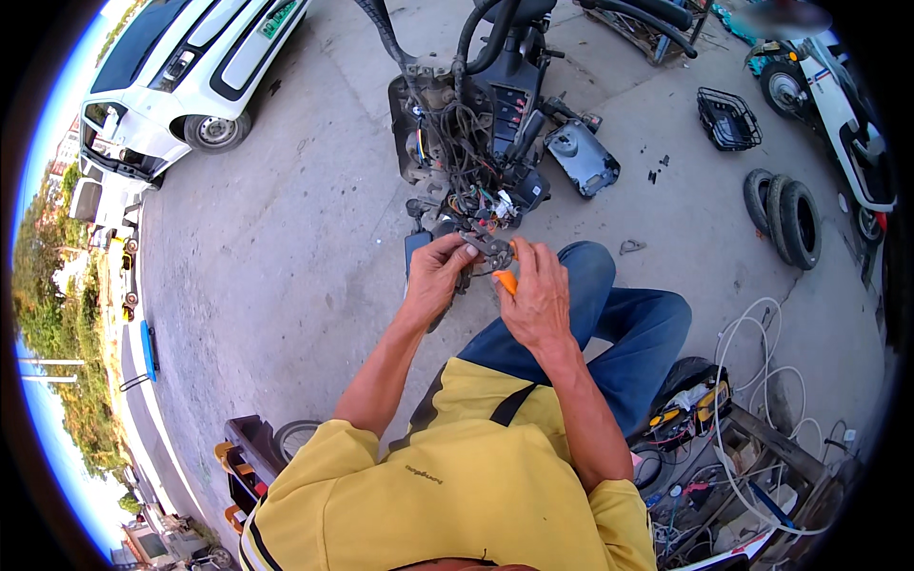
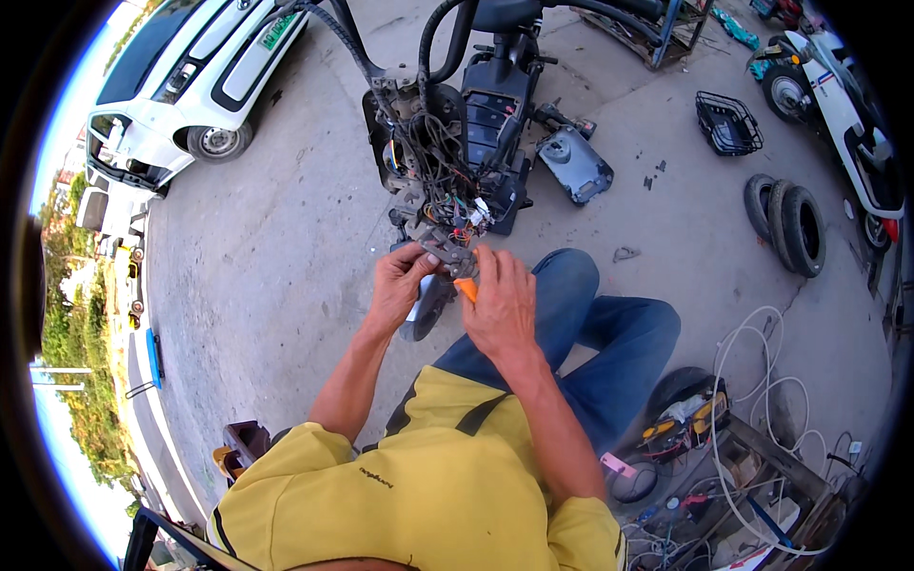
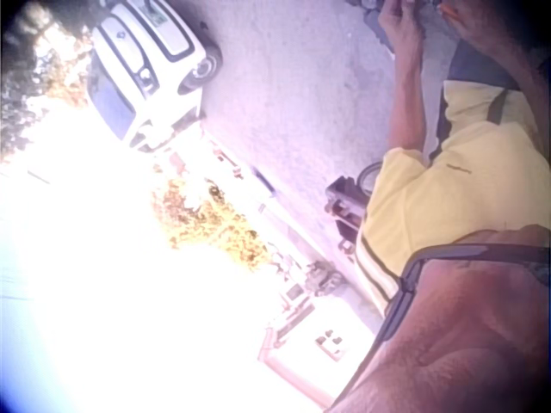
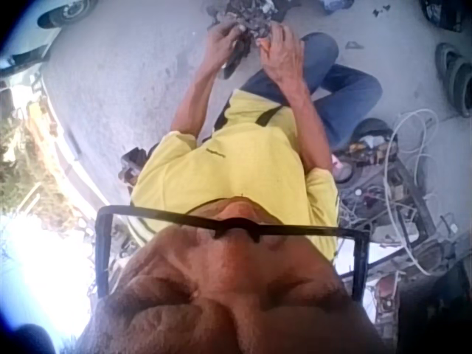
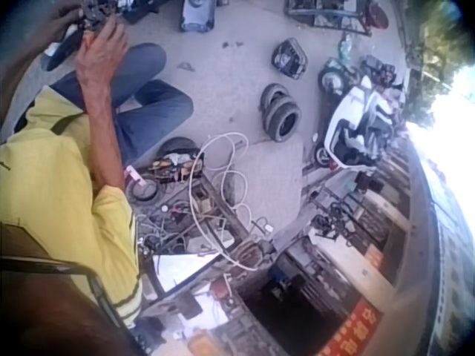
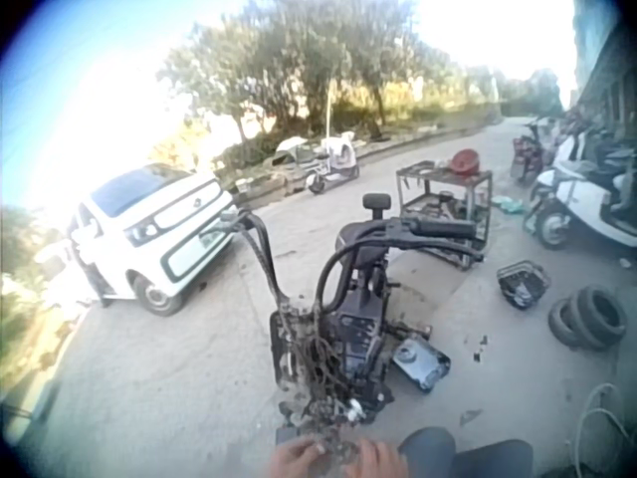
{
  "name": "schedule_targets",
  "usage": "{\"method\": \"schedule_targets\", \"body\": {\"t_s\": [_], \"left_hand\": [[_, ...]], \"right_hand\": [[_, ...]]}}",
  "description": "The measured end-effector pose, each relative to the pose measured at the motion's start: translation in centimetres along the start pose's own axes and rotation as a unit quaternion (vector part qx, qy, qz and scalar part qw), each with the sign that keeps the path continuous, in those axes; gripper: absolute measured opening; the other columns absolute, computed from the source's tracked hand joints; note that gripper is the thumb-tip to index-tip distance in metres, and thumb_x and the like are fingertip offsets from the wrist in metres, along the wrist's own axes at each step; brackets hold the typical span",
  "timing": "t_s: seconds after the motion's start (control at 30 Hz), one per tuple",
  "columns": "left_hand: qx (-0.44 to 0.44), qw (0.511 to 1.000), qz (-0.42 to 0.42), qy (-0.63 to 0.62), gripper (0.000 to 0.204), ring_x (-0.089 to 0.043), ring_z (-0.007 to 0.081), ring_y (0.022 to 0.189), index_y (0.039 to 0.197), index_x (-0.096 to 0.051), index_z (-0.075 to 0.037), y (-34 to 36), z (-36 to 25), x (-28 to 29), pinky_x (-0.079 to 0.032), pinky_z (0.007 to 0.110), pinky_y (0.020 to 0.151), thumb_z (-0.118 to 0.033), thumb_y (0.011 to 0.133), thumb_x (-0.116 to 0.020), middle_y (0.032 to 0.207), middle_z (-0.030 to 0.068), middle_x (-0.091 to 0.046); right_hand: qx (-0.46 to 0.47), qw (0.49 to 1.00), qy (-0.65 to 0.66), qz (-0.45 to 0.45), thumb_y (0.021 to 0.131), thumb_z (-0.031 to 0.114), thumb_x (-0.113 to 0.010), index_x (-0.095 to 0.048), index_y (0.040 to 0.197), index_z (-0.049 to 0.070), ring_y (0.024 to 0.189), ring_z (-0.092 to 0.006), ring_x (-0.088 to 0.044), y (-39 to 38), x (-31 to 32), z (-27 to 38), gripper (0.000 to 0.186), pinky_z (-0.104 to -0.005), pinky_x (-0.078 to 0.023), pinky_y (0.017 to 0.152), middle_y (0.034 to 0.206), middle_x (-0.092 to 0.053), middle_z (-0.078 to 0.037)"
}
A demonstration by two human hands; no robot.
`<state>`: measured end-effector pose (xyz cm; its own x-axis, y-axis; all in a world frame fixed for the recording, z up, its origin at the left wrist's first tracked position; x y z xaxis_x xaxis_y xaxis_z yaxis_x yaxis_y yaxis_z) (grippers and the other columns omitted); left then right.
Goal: The person sits on the ground and uses pliers to strip and cut wires on a disassembled scooter. They handle the wiring harness and connect or adjust wires near the scooter's frame.
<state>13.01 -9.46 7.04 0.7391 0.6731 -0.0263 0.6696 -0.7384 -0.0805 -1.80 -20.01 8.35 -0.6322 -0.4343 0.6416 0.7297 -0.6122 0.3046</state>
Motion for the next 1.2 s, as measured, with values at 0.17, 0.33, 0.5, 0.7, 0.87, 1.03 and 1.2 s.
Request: {"method": "schedule_targets", "body": {"t_s": [0.17,0.33,0.5,0.7,0.87,1.03,1.2], "left_hand": [[-0.007,0.996,-0.027,0.086,0.016,-0.062,0.0057,0.088,0.111,-0.076,0.002,-0.4,-0.2,0.3,-0.051,0.023,0.079,-0.002,0.097,-0.07,0.097,-0.0011,-0.073],[-0.103,0.969,-0.023,0.223,0.018,-0.061,0.011,0.078,0.11,-0.073,0.001,-0.3,-0.3,0.8,-0.049,0.028,0.071,0.001,0.092,-0.071,0.087,0.0055,-0.071],[-0.187,0.944,-0.012,0.27,0.019,-0.062,0.0187,0.076,0.107,-0.073,0.001,-0.4,-1.3,0.8,-0.049,0.03,0.071,0.006,0.089,-0.07,0.086,0.009,-0.068],[-0.174,0.938,0.003,0.301,0.016,-0.062,0.0199,0.078,0.106,-0.071,0.001,-0.8,-2.1,0.5,-0.05,0.031,0.072,0.005,0.091,-0.069,0.087,0.0098,-0.068],[-0.162,0.939,0.02,0.304,0.013,-0.066,0.0254,0.079,0.106,-0.068,0.003,-1.1,-2.1,0.2,-0.052,0.034,0.072,0.001,0.094,-0.067,0.089,0.0133,-0.068],[-0.071,0.959,0.004,0.275,0.011,-0.07,0.0207,0.082,0.106,-0.067,0.004,-1.7,-2.6,-0.5,-0.054,0.032,0.073,-0.004,0.099,-0.064,0.09,0.0126,-0.069],[-0.086,0.962,-0.004,0.26,0.012,-0.072,0.0211,0.081,0.108,-0.066,0.004,-1.7,-1.4,-0.6,-0.055,0.032,0.072,-0.005,0.101,-0.061,0.089,0.0129,-0.069]], "right_hand": [[-0.001,1.0,-0.002,0.01,0.084,0.021,-0.076,-0.052,0.137,0.003,0.105,-0.0347,-0.055,-0.1,-0.1,0.2,0.06,-0.0464,-0.041,0.086,0.114,-0.056,-0.013],[-0.009,1.0,0.001,0.029,0.085,0.022,-0.076,-0.053,0.136,0.003,0.106,-0.0351,-0.055,-0.2,-0.2,0.2,0.058,-0.047,-0.042,0.087,0.114,-0.056,-0.013],[-0.019,0.998,0.022,0.054,0.087,0.021,-0.074,-0.054,0.133,0.004,0.106,-0.0364,-0.057,-0.2,0.2,0.4,0.053,-0.0482,-0.044,0.088,0.113,-0.057,-0.014],[-0.039,0.993,0.076,0.081,0.087,0.013,-0.072,-0.054,0.13,0.002,0.101,-0.0413,-0.062,-0.6,0.0,0.0,0.048,-0.0476,-0.051,0.086,0.111,-0.058,-0.019],[-0.056,0.993,0.073,0.072,0.087,0.009,-0.068,-0.056,0.12,0.005,0.099,-0.0434,-0.064,-0.8,-0.4,0.0,0.035,-0.0516,-0.052,0.081,0.109,-0.062,-0.019],[-0.063,0.993,0.055,0.089,0.087,0.009,-0.068,-0.056,0.115,0.005,0.092,-0.0444,-0.066,-0.7,-0.4,-0.2,0.03,-0.0525,-0.053,0.076,0.107,-0.065,-0.019],[-0.055,0.993,0.039,0.094,0.087,0.01,-0.068,-0.056,0.115,0.005,0.087,-0.045,-0.068,-0.5,-0.3,-0.6,0.031,-0.0535,-0.053,0.073,0.106,-0.066,-0.019]]}}
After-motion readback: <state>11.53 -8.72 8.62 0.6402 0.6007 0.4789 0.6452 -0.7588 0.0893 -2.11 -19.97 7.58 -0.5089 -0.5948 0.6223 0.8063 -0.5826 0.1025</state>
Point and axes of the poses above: each hand's wrist, its own y-axis towards the middle knuckle, its own x-axis out of the back of the hand, z = x × y, the point moved 3 cm from there along y, towards the middle knuckle
